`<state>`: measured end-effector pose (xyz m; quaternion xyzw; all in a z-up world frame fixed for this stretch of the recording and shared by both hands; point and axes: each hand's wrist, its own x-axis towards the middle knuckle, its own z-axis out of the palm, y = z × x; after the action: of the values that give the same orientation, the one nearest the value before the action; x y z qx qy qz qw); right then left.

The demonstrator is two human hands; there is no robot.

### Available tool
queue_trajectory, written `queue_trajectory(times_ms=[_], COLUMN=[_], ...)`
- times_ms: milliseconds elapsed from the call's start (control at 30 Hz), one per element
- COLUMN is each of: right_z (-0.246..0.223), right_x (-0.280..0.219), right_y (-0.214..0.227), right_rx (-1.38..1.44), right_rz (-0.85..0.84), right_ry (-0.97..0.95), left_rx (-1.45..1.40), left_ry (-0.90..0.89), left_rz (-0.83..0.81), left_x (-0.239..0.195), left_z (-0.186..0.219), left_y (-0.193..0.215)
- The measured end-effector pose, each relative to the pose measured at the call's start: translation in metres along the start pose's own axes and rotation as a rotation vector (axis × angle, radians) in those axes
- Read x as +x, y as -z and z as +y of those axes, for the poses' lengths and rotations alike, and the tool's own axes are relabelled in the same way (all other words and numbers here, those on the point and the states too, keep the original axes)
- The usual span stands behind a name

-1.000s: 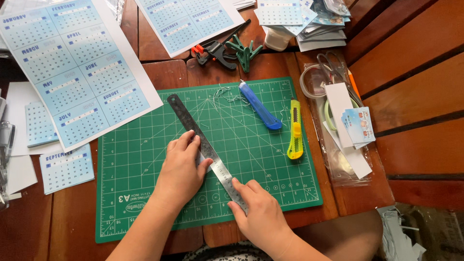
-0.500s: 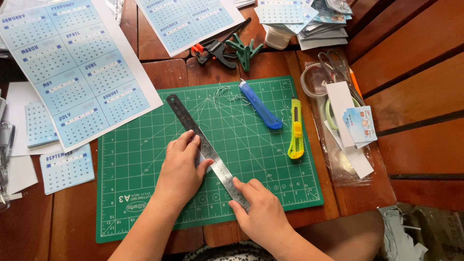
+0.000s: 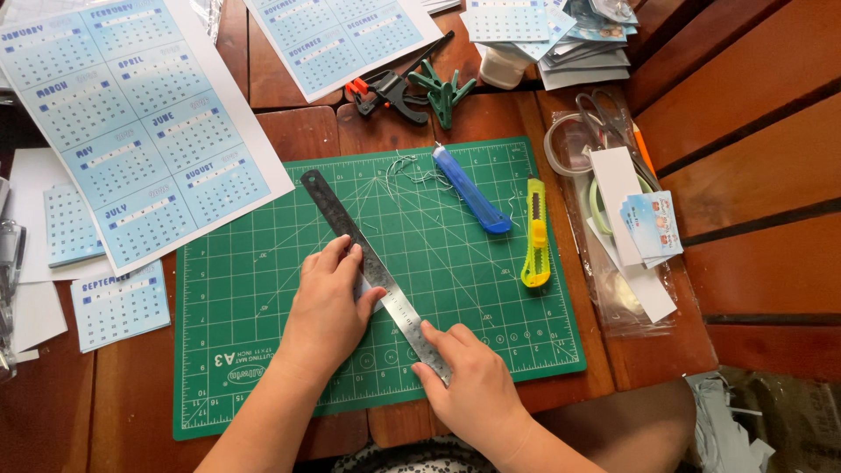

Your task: The person uses a metal ruler and a blue utility knife to cut printed calendar sheets on a green cutting mat. They align the ruler, score the paper multiple times, and separate individual calendar sections. The person handles the cut pieces and places them aside.

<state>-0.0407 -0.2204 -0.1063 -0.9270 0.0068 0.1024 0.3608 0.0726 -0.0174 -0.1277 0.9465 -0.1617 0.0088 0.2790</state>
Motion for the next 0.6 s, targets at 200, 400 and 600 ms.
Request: queue_trajectory(times_ms=[200, 400, 600], right_z=[-0.0007, -0.0024, 0.0008], right_x=[0.0006, 0.0013, 0.001], right_y=[0.0006, 0.0021, -0.0006], right_rx=[-0.016, -0.007, -0.02], right_rz=[-0.004, -0.015, -0.005], right_ry=[0.0, -0.014, 0.003], left_rx=[0.039, 0.117, 0.104], left_ry=[0.057, 0.082, 0.063], left_rz=[-0.068, -0.13, -0.099], left_x=[0.0045, 0.0085, 0.0074], left_z=[0.0082, 0.007, 0.0015], left_y=[0.0062, 0.0004, -0.0036])
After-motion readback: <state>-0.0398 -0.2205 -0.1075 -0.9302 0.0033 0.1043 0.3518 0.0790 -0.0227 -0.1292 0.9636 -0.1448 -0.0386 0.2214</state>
